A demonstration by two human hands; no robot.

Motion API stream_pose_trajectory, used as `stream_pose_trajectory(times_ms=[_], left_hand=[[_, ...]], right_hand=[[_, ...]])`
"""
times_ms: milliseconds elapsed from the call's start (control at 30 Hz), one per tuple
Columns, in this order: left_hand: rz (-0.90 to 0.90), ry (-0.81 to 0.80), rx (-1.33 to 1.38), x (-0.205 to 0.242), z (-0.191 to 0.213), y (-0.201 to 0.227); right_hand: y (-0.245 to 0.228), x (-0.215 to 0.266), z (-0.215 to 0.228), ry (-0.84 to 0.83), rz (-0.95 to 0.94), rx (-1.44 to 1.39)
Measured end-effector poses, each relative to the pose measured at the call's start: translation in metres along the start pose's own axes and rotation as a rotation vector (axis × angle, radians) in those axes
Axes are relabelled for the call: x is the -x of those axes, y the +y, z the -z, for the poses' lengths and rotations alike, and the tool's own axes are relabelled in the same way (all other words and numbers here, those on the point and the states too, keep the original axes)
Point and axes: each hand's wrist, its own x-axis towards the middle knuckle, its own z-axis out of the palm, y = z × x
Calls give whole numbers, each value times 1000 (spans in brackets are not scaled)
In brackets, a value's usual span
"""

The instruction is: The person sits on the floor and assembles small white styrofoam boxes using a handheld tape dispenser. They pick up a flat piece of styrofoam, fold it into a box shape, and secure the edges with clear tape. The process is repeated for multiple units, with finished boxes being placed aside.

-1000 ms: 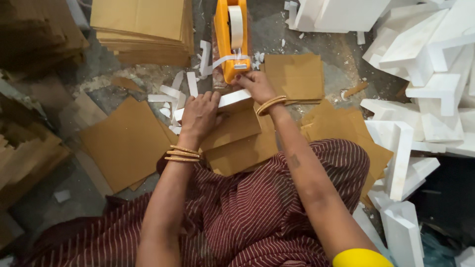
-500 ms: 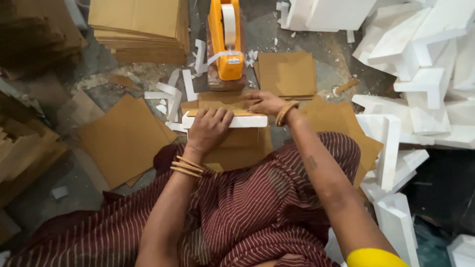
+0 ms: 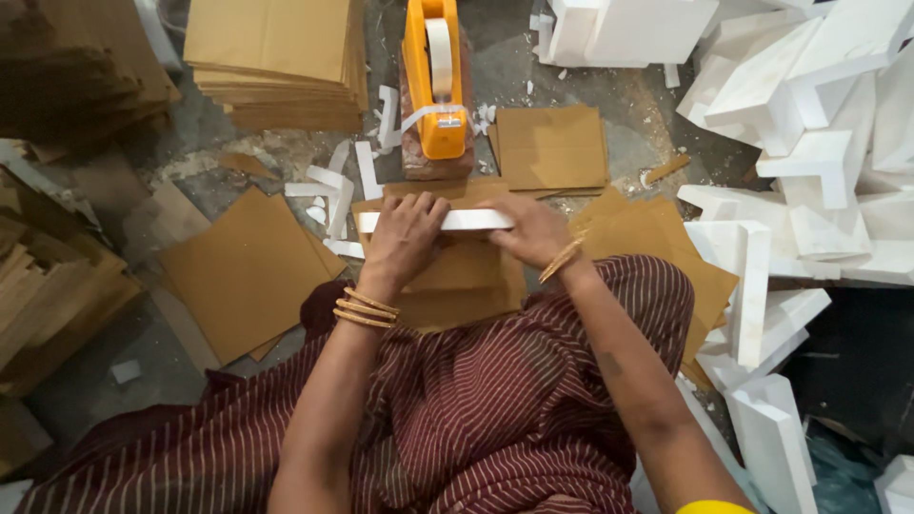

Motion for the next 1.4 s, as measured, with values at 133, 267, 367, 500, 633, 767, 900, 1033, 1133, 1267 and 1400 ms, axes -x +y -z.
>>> stream_pose_trajectory(times_ms=[133, 267, 367, 500, 633, 767, 900, 1033, 1133, 1267, 1400], left_hand=[[164, 11, 211, 3, -1, -23], [244, 32, 446, 4, -10, -36], [235, 94, 564, 8, -19, -33], [351, -29, 753, 5, -23, -31], [363, -19, 761, 4, -20, -27], [341, 1, 736, 5, -19, -28], [303, 7, 782, 5, -34, -34], [324, -26, 858, -1, -46, -40], [405, -114, 905, -8, -55, -42], [360, -80, 1098, -11, -79, -51], [382, -54, 1360, -14, -104, -56]], right_hand=[[35, 2, 25, 156, -66, 67], [63, -16, 26, 278, 40, 224], [65, -36, 25, 415, 164, 160], [50, -89, 15, 415, 186, -320], [47, -165, -9, 300, 115, -525], [33, -182, -10, 177, -14, -688], [5, -105, -14, 451, 239, -465], [-2, -31, -46, 141, -134, -918], [16, -33, -83, 117, -156, -1232], [47, -51, -112, 110, -147, -1134], [61, -60, -119, 95, -184, -1160]])
